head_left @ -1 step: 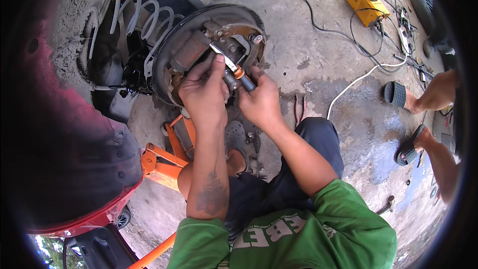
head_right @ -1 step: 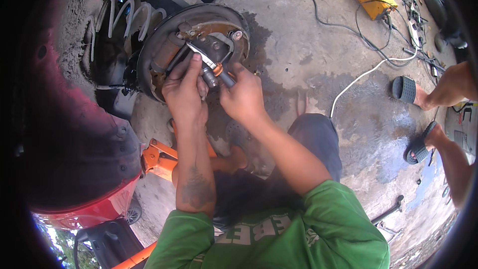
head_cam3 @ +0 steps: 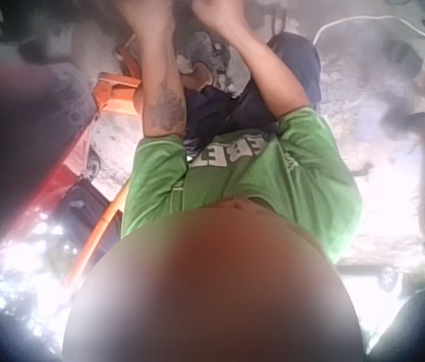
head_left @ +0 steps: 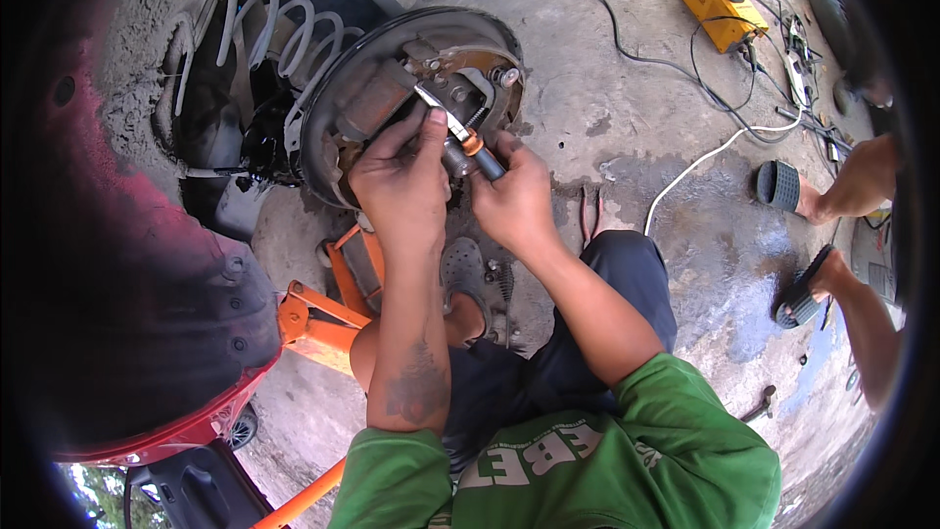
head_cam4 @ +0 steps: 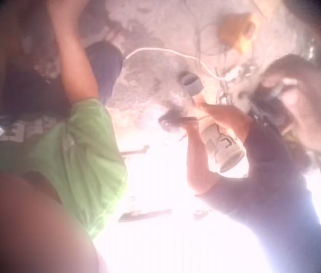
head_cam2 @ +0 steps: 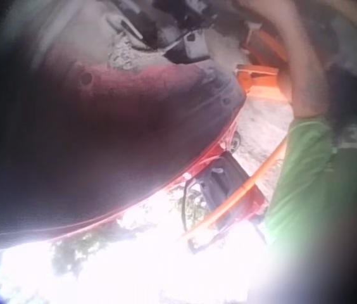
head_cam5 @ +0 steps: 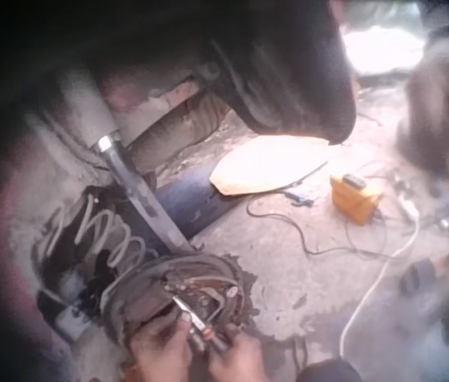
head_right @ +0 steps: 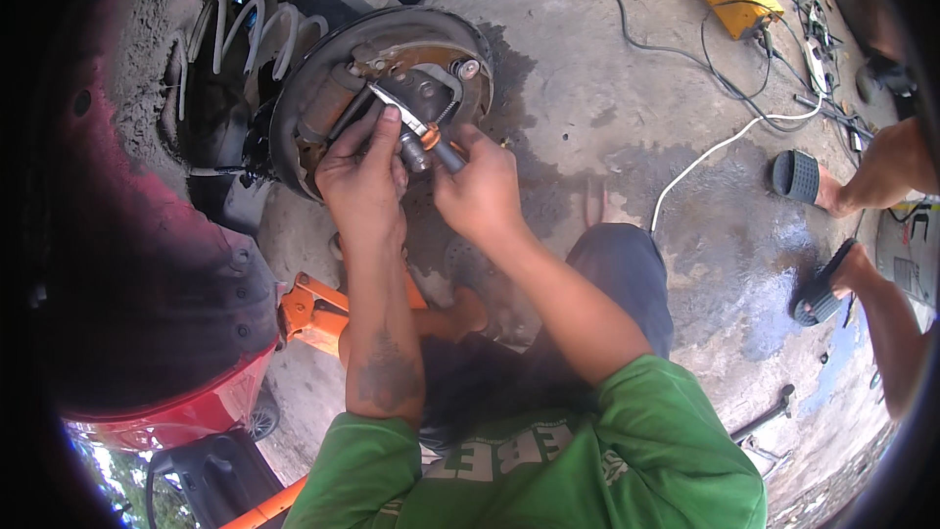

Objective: The person works on a car's rear drum brake assembly while sitting on the ground. They use a screwdriver and pliers to remove and adjust internal components, including springs and brake shoes, with assistance from another person.

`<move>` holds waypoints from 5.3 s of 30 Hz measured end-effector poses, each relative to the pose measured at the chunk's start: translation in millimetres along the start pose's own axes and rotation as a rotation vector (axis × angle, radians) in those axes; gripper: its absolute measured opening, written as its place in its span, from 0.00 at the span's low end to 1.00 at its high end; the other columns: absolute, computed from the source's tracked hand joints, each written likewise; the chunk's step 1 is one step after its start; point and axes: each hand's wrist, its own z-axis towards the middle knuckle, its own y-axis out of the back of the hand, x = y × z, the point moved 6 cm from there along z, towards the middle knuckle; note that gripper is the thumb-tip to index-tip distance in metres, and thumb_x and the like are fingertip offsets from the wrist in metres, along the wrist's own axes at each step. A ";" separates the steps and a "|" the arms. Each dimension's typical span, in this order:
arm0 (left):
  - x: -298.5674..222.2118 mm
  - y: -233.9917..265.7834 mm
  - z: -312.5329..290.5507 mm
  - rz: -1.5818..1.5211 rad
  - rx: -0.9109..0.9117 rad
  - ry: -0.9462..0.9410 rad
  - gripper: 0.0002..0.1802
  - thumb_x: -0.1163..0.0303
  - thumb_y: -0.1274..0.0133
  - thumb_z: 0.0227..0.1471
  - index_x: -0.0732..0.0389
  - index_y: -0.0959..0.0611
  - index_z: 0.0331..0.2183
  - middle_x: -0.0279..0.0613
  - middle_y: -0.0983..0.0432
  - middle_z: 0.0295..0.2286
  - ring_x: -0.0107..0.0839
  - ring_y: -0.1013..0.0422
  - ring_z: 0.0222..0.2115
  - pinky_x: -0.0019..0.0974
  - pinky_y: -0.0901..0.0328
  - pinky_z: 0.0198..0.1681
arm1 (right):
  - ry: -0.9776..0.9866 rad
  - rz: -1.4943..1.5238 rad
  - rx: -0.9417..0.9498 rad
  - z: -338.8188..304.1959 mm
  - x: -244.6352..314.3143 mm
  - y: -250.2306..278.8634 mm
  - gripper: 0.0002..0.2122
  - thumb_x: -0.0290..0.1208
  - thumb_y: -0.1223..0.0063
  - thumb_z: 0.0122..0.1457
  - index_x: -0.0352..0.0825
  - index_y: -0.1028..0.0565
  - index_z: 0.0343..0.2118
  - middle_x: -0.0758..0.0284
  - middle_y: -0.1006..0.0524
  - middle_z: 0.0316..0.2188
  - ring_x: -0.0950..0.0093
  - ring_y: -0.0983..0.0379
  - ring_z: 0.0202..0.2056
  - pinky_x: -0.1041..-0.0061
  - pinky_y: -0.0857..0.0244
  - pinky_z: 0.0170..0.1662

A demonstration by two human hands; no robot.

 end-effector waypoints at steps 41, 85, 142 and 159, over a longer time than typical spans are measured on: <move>-20.4 -18.9 -36.2 0.943 0.096 -0.654 0.25 0.65 0.47 0.58 0.75 0.24 0.51 0.64 0.34 0.49 0.54 0.35 0.48 0.51 0.39 0.52 | -0.103 0.181 0.080 9.1 -8.7 -3.3 0.13 0.30 0.39 0.55 0.25 0.21 0.39 0.51 0.18 0.33 0.63 0.19 0.38 0.67 0.29 0.44; -29.7 -21.2 -1.8 0.537 -0.069 -0.520 0.11 0.78 0.41 0.54 0.75 0.15 0.38 0.50 0.20 0.28 0.37 0.23 0.28 0.35 0.30 0.33 | -0.083 0.275 0.084 11.7 -3.9 -9.6 0.08 0.22 0.41 0.54 0.26 0.21 0.37 0.53 0.19 0.30 0.67 0.21 0.33 0.69 0.30 0.41; -21.6 -17.4 4.0 0.429 0.022 -0.614 0.10 0.80 0.39 0.53 0.74 0.15 0.39 0.41 0.23 0.24 0.22 0.29 0.22 0.27 0.35 0.26 | 0.119 0.286 -0.086 8.2 -12.6 -16.5 0.12 0.19 0.38 0.51 0.27 0.19 0.40 0.53 0.19 0.33 0.62 0.18 0.36 0.72 0.27 0.40; -9.3 -14.5 8.0 0.279 0.048 -0.346 0.12 0.76 0.40 0.55 0.74 0.16 0.41 0.31 0.29 0.19 0.13 0.41 0.16 0.24 0.49 0.18 | 0.088 0.293 -0.033 9.3 -12.6 -12.4 0.12 0.22 0.36 0.53 0.28 0.19 0.41 0.55 0.18 0.31 0.69 0.18 0.33 0.73 0.28 0.38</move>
